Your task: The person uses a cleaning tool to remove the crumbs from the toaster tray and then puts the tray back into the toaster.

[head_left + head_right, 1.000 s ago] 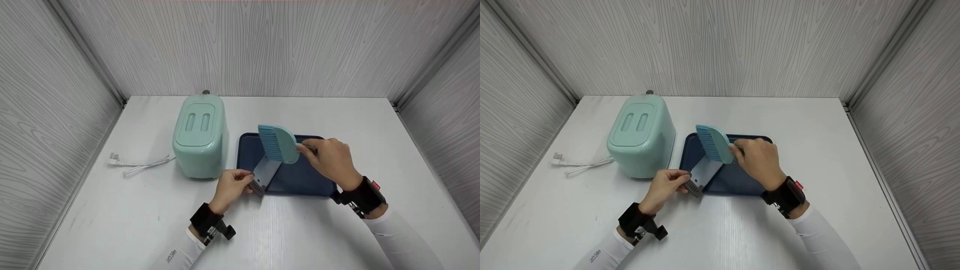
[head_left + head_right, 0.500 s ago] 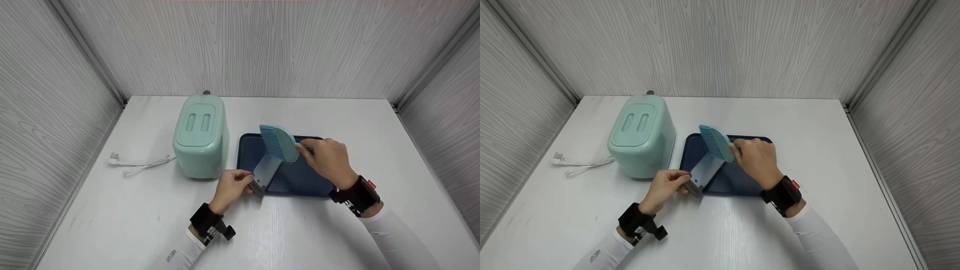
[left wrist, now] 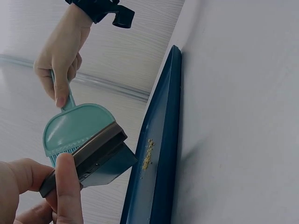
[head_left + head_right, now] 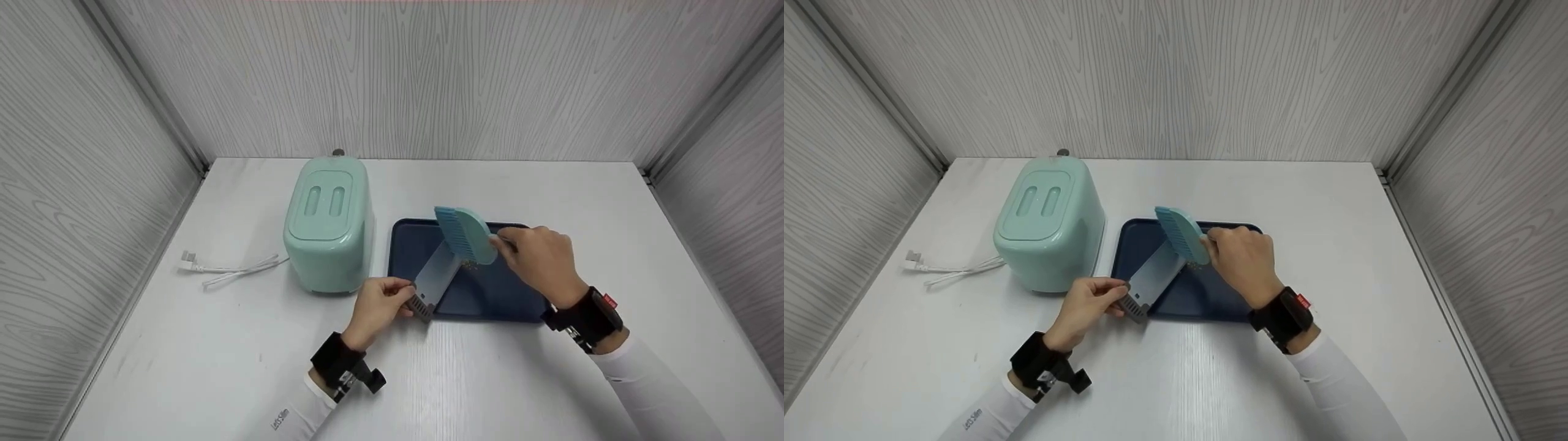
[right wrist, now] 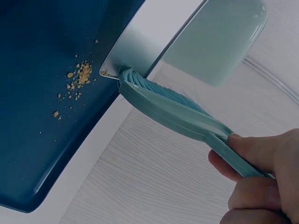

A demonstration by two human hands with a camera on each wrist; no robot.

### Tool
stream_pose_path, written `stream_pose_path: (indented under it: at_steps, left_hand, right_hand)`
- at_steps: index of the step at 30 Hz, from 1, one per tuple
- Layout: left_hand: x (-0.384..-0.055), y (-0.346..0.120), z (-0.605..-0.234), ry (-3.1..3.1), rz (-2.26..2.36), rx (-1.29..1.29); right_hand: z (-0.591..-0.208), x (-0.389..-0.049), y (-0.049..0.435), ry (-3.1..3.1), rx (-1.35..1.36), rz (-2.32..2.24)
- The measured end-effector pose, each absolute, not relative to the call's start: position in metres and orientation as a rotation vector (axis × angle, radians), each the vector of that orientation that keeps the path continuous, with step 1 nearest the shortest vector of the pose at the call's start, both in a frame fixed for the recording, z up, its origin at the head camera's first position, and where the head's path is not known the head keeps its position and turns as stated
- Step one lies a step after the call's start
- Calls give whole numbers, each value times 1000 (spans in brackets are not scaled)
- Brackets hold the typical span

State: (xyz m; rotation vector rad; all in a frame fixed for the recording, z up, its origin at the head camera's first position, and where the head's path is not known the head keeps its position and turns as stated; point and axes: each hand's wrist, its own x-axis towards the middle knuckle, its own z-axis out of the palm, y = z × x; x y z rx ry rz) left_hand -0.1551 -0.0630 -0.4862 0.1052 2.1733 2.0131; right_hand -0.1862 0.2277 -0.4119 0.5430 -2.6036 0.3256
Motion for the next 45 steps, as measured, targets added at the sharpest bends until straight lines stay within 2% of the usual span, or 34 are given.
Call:
stream_pose_path:
  at_steps: [26,37,45]
  left_hand:
    - [-155,-63,-487,2169,2004,77]
    - [-156,-62,-488,2178,2000,65]
    - [-156,-61,-488,2181,1998,60]
  right_hand:
    - [-413,-176,246,-2622,492,299]
    - [-403,-168,255,-2629,459,385]
    - [-396,-160,246,-2616,505,410]
